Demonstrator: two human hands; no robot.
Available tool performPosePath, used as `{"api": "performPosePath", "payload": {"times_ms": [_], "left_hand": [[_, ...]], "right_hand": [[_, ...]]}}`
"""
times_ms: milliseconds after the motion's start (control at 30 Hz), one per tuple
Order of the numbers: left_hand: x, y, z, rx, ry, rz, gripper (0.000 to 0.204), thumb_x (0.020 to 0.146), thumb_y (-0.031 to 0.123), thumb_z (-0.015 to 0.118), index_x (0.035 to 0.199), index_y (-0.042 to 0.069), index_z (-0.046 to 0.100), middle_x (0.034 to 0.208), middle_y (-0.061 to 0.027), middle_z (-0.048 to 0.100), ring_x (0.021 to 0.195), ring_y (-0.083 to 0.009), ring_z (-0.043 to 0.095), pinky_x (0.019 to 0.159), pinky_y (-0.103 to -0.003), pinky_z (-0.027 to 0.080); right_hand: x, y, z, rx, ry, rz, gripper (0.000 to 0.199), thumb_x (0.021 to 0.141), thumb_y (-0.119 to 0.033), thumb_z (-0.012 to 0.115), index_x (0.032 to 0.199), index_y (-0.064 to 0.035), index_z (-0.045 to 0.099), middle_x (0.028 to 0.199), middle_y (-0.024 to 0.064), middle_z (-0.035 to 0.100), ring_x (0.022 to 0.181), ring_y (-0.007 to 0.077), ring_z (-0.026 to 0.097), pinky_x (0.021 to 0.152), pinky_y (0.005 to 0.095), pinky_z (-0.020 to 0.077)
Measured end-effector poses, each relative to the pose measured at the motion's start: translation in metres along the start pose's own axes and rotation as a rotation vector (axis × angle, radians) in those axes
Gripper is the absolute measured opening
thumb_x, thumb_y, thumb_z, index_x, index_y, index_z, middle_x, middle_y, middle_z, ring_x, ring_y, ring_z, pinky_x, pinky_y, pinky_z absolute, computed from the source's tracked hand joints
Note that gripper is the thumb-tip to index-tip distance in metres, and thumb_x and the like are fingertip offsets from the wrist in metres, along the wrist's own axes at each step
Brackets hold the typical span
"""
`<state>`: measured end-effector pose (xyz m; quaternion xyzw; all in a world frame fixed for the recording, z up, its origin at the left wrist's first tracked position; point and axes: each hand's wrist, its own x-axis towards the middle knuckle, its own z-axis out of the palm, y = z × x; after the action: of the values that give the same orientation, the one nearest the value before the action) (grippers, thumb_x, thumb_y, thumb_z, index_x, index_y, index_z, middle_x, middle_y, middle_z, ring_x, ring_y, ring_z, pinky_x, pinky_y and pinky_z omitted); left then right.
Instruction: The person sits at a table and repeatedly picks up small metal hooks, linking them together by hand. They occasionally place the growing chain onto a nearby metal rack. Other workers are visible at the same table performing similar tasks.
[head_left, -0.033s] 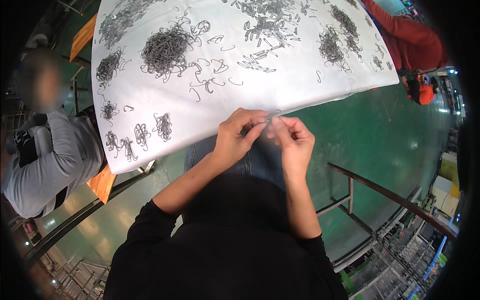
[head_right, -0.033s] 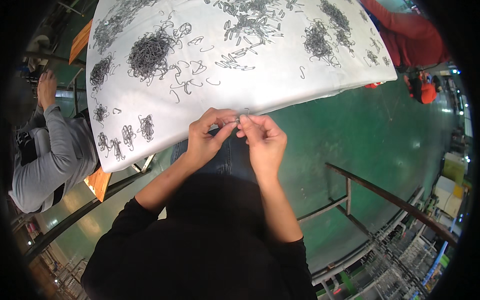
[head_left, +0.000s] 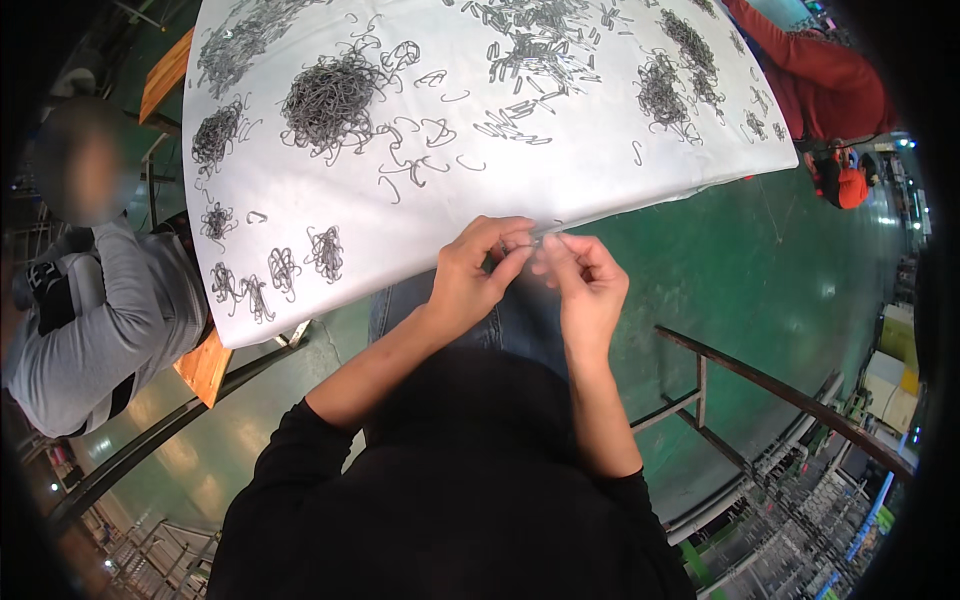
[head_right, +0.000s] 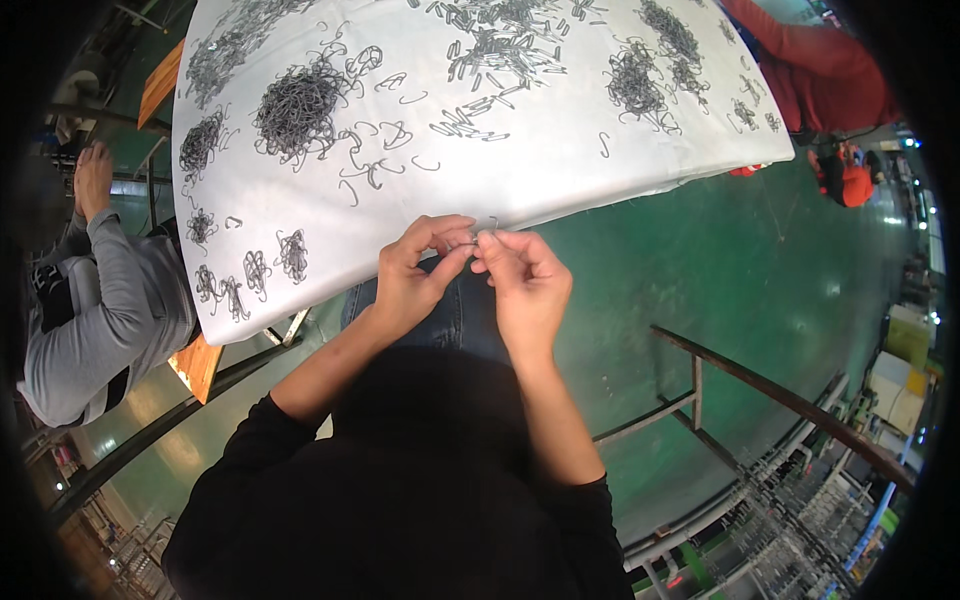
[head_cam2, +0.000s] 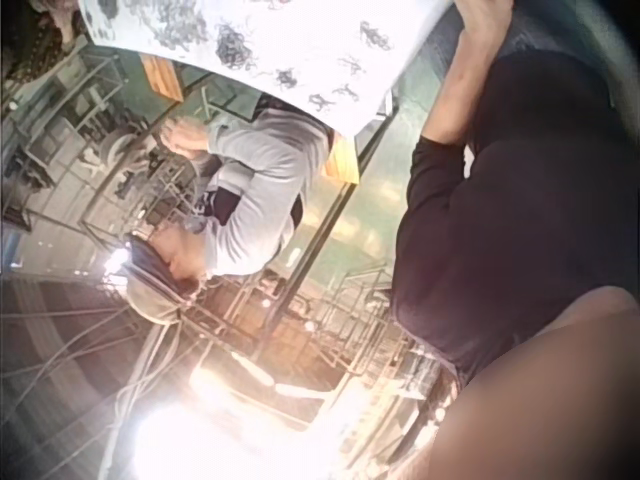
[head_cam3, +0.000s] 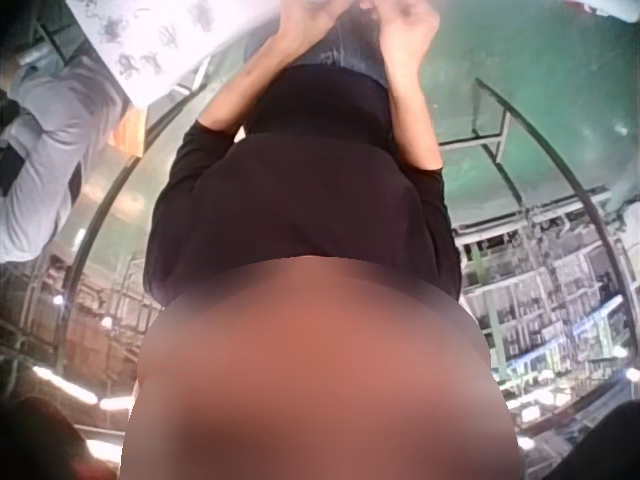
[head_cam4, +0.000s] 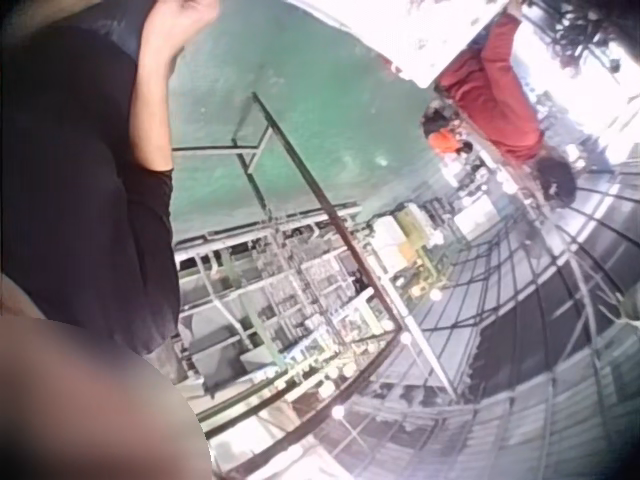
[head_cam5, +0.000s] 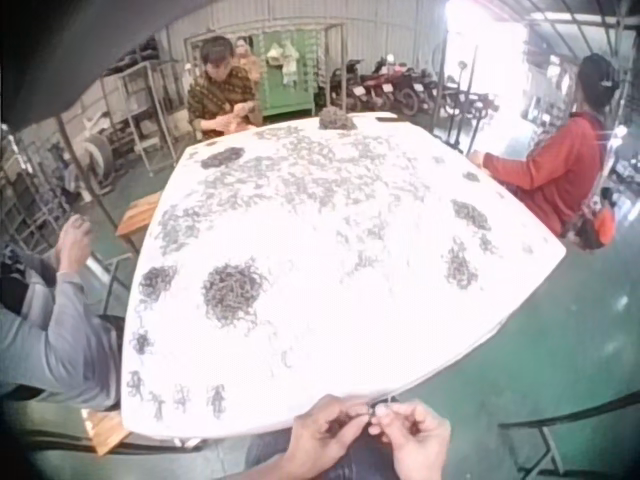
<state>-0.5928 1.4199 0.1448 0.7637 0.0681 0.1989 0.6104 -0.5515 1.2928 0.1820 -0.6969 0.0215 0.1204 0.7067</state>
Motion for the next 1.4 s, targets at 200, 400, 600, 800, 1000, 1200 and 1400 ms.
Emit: {"api": "performPosePath", "payload": {"times_ms": [200,400,600,800,1000,1200,1400], "left_hand": [[0.051,-0.023,-0.009,0.211,0.072,0.201,0.019,0.079,0.007,0.07,0.097,0.005,0.068,0.09,-0.0082,0.065,0.082,-0.0217,0.058,0.071,-0.032,0.048],[0.128,-0.057,0.017,0.616,-0.082,0.237,0.01,0.076,0.012,0.073,0.083,0.007,0.07,0.098,-0.0093,0.062,0.095,-0.0286,0.054,0.083,-0.038,0.045],[0.132,-0.051,0.024,0.872,-0.223,0.319,0.016,0.074,0.012,0.072,0.088,0.008,0.067,0.096,-0.0081,0.062,0.096,-0.0286,0.053,0.084,-0.039,0.043],[0.078,-0.023,0.003,-0.024,-0.134,-0.161,0.012,0.083,0.009,0.068,0.092,0.001,0.067,0.081,-0.0052,0.067,0.076,-0.0126,0.062,0.069,-0.028,0.049],[0.042,0.009,-0.021,-0.245,-0.142,-0.425,0.012,0.084,0.008,0.07,0.093,0.0,0.068,0.084,-0.0013,0.067,0.076,-0.0053,0.06,0.071,-0.021,0.048],[0.032,0.021,-0.022,-0.166,-0.106,-0.359,0.01,0.084,0.007,0.069,0.091,0.001,0.069,0.084,-0.0024,0.068,0.074,-0.0058,0.06,0.069,-0.022,0.049],[0.022,0.02,-0.024,-0.107,-0.065,-0.33,0.01,0.083,0.008,0.07,0.09,0.0,0.068,0.084,-0.0029,0.069,0.074,-0.0071,0.06,0.069,-0.023,0.05]], "right_hand": [[0.0,0.013,0.001,0.029,0.036,-0.249,0.01,0.086,-0.005,0.068,0.088,0.0036,0.065,0.076,0.007,0.067,0.068,0.0092,0.063,0.062,0.0203,0.0489],[0.0,0.022,-0.003,-0.033,0.025,-0.244,0.007,0.085,-0.003,0.068,0.086,0.0033,0.064,0.078,0.0073,0.068,0.067,0.01,0.063,0.063,0.0214,0.0502],[-0.003,0.026,0.0,-0.046,0.003,-0.229,0.007,0.085,-0.003,0.068,0.085,0.0029,0.065,0.078,0.0065,0.068,0.065,0.0098,0.063,0.062,0.0215,0.0502],[-0.002,0.028,0.004,-0.158,-0.036,-0.288,0.007,0.084,-0.003,0.069,0.084,0.0025,0.065,0.075,0.006,0.066,0.064,0.0088,0.062,0.061,0.021,0.0487],[0.001,0.026,0.01,-0.208,-0.058,-0.349,0.007,0.084,-0.003,0.069,0.085,0.0023,0.065,0.073,0.0059,0.065,0.062,0.0088,0.061,0.059,0.0213,0.0477],[0.001,0.027,0.015,-0.288,-0.033,-0.414,0.008,0.081,-0.002,0.071,0.085,0.0015,0.065,0.073,0.007,0.065,0.061,0.0107,0.06,0.058,0.0228,0.0478],[0.001,0.034,0.016,-0.392,-0.019,-0.504,0.009,0.079,0.0,0.071,0.084,0.0001,0.064,0.073,0.0077,0.064,0.059,0.0121,0.058,0.057,0.0242,0.0472]]}}
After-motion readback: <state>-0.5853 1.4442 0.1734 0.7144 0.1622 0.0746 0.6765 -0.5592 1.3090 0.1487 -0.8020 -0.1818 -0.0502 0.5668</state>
